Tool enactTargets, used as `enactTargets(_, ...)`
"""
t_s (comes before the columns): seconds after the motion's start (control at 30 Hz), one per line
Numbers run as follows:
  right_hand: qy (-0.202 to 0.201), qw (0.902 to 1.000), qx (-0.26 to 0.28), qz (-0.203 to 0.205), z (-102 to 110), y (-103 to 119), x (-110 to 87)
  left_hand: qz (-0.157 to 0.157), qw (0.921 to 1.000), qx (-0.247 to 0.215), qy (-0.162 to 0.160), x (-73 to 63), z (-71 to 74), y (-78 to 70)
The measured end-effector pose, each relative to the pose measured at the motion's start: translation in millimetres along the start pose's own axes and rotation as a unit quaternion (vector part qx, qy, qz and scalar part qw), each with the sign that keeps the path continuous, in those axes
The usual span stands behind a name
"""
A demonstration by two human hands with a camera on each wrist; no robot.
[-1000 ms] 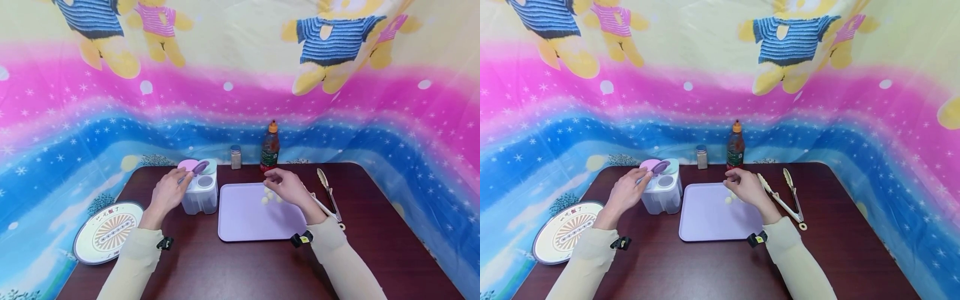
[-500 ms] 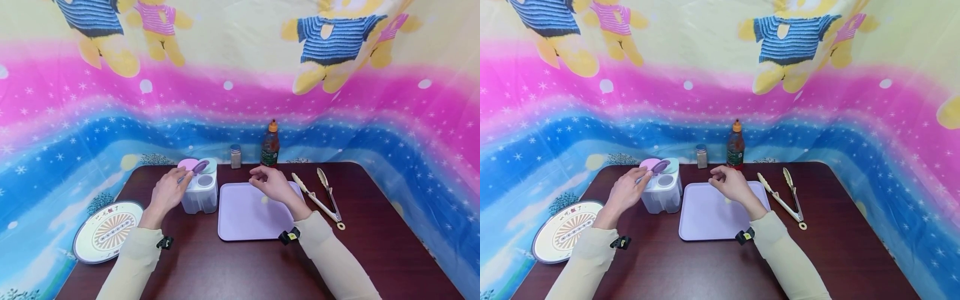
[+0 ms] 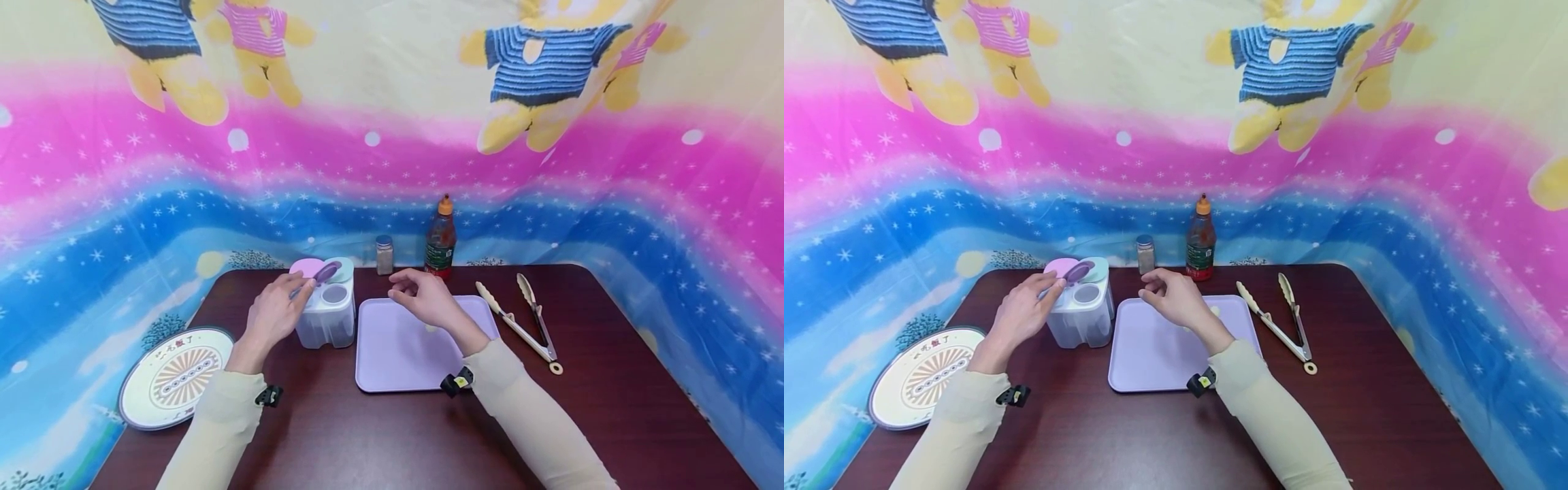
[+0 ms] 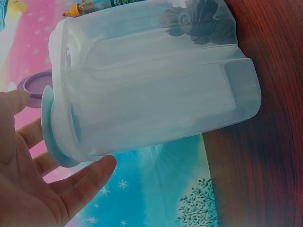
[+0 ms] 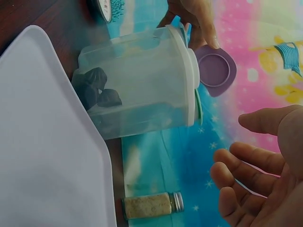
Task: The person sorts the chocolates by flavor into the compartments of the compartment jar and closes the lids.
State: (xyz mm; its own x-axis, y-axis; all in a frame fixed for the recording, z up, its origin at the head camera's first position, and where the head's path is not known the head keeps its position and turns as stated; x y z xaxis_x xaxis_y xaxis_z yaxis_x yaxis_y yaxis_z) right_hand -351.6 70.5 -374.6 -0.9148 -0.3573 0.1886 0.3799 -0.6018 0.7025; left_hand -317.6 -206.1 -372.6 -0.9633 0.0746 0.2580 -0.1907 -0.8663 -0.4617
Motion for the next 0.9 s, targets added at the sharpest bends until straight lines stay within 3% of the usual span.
enactTargets(0.9,0.031,0.9983,0.022,0.044,-21,44,26.3,0.004,1.0,0.005,0.005,-0.6,1.9,-2.0)
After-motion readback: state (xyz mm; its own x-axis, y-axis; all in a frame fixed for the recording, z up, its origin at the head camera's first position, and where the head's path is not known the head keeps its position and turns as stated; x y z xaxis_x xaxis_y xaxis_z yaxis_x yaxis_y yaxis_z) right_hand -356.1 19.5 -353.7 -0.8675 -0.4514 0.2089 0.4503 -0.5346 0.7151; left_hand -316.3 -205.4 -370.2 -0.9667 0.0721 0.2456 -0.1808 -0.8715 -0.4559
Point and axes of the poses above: each hand's wrist, its own x-axis towards the middle knuckle, its own z-axis out of the back of the hand, y = z × x, the point moved 7 cm from there along x, towards the middle knuckle, and after that the axes turned 1 degree about -z, right-handed, at the moved point
